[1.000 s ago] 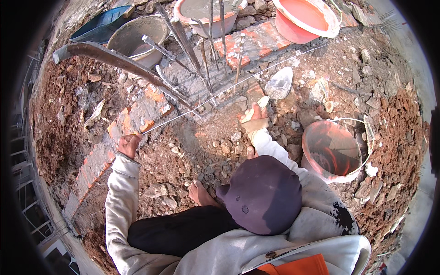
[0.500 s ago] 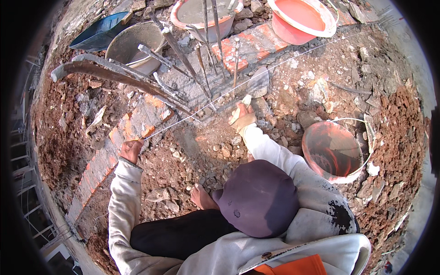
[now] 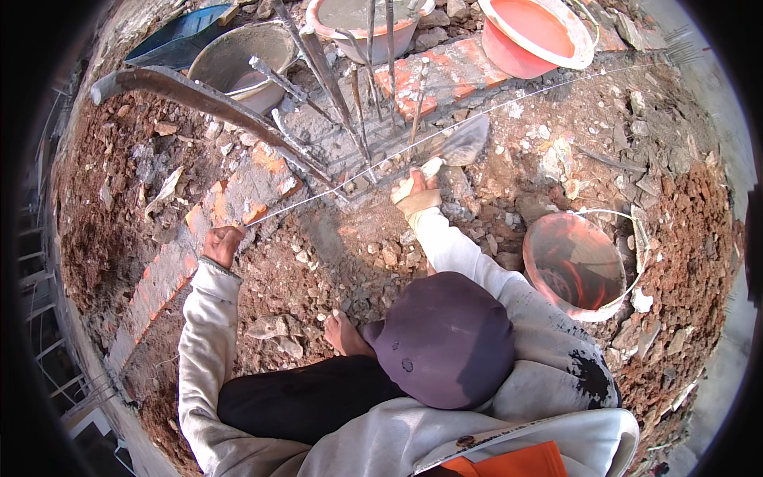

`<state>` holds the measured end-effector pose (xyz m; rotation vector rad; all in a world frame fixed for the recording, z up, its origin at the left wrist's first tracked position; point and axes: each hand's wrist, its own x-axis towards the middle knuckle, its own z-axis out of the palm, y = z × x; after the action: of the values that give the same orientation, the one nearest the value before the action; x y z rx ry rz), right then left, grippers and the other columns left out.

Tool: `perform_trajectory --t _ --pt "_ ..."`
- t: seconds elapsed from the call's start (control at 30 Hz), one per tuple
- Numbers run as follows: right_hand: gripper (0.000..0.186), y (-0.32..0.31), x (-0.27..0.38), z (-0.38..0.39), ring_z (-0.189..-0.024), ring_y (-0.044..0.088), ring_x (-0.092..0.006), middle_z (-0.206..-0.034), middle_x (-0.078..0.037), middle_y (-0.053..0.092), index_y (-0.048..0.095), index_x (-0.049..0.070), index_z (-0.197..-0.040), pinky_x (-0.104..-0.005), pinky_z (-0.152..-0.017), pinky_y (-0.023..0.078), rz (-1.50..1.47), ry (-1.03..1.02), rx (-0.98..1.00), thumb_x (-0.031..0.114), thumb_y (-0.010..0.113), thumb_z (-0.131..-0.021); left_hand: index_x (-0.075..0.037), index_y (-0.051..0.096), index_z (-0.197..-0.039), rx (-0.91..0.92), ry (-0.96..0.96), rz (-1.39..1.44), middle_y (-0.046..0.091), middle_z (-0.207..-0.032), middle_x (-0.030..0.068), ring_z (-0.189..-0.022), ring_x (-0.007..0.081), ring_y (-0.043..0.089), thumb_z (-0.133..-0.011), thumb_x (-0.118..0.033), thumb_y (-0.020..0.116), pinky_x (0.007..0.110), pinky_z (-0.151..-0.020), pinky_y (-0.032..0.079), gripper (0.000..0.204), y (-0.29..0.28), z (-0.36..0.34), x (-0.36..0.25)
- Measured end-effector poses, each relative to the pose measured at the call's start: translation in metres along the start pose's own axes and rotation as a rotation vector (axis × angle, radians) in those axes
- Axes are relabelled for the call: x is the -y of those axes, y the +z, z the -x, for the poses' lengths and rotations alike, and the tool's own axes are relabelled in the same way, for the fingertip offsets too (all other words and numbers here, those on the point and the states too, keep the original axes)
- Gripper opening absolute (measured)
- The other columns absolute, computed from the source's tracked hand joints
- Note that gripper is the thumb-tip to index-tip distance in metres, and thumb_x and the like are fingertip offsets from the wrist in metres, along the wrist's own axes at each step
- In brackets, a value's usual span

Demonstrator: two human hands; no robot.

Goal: The person is laying bricks in a trench using a trowel to apply mortar and a string line for alignment. They adjust the string line and tap the bricks into place to ensure they are level and straight.

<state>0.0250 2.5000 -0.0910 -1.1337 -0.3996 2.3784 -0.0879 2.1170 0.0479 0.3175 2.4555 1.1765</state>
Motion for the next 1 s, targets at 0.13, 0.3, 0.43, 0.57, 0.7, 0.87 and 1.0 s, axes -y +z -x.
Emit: perform_trajectory --t 0.13,0.3,0.43,0.57,0.7,0.87,1.0 --pt "0.025 -0.006 0.013 -0.007 -0.061 0.046 -0.0232 -0.073 -0.008 0.047 0.043 0.015 -0.094 -0.0382 -0.049 0.040 0.084 0.204 0.042 0.025 0.057 -0.077 0.002 0.061 -0.064 0.026 -0.019 0.126 0.045 -0.047 -0.0020 -0.041 0.0056 0.033 -0.078 -0.012 0.049 0.023 -0.041 0.025 0.023 -0.005 -0.002 0.011" --pt "0.028 -0.018 0.005 -0.037 -0.058 0.045 -0.0194 -0.078 -0.006 0.047 0.040 0.016 -0.100 -0.0337 -0.047 0.039 -0.054 -0.053 -0.016 0.022 0.057 -0.079 0.003 0.060 -0.065 0.018 -0.031 0.154 0.046 -0.049 -0.0020 -0.043 0.0052 0.034 -0.079 -0.011 0.047 0.023 -0.041 0.024 0.024 0.013 -0.012 -0.012" --pt "0.025 0.002 0.011 0.000 -0.049 0.043 -0.0237 -0.065 -0.005 0.043 0.042 0.017 -0.094 -0.0397 -0.044 0.035 0.218 0.252 0.029 0.026 0.056 -0.076 0.002 0.061 -0.065 0.011 0.029 -0.004 0.044 -0.048 -0.0011 -0.043 0.0064 0.034 -0.078 -0.010 0.046 0.024 -0.042 0.026 0.023 -0.006 0.001 0.006" --pt "0.018 -0.008 0.015 -0.037 -0.049 0.044 -0.0194 -0.066 -0.001 0.043 0.043 0.014 -0.086 -0.0377 -0.043 0.038 -0.058 -0.246 -0.088 0.024 0.055 -0.077 -0.001 0.059 -0.060 -0.057 -0.012 0.082 0.041 -0.047 0.0006 -0.045 0.0085 0.035 -0.076 -0.010 0.045 0.025 -0.046 0.030 0.023 0.008 -0.010 -0.016" --pt "0.023 -0.007 -0.008 -0.031 -0.052 0.045 -0.0201 -0.067 -0.003 0.044 0.044 0.015 -0.092 -0.0362 -0.044 0.039 0.239 0.100 -0.053 0.024 0.058 -0.076 0.003 0.062 -0.067 0.007 -0.038 0.090 0.047 -0.048 -0.0016 -0.042 0.0064 0.034 -0.077 -0.012 0.050 0.024 -0.040 0.025 0.021 0.007 -0.014 -0.002" --pt "0.023 0.000 0.011 -0.023 -0.056 0.044 -0.0186 -0.070 -0.006 0.043 0.044 0.017 -0.094 -0.0333 -0.046 0.038 0.116 -0.320 0.039 0.021 0.058 -0.076 0.003 0.064 -0.072 -0.015 -0.020 0.091 0.046 -0.047 -0.0015 -0.042 0.0068 0.033 -0.077 -0.012 0.049 0.023 -0.041 0.026 0.022 0.006 -0.011 -0.019" --pt "0.027 -0.019 -0.006 -0.037 -0.057 0.044 -0.0244 -0.073 -0.006 0.043 0.043 0.018 -0.098 -0.0401 -0.044 0.036 -0.060 0.309 -0.007 0.026 0.056 -0.076 0.003 0.063 -0.070 0.037 -0.021 0.090 0.047 -0.049 -0.0010 -0.042 0.0062 0.034 -0.079 -0.012 0.048 0.023 -0.041 0.025 0.023 0.010 -0.019 -0.003"
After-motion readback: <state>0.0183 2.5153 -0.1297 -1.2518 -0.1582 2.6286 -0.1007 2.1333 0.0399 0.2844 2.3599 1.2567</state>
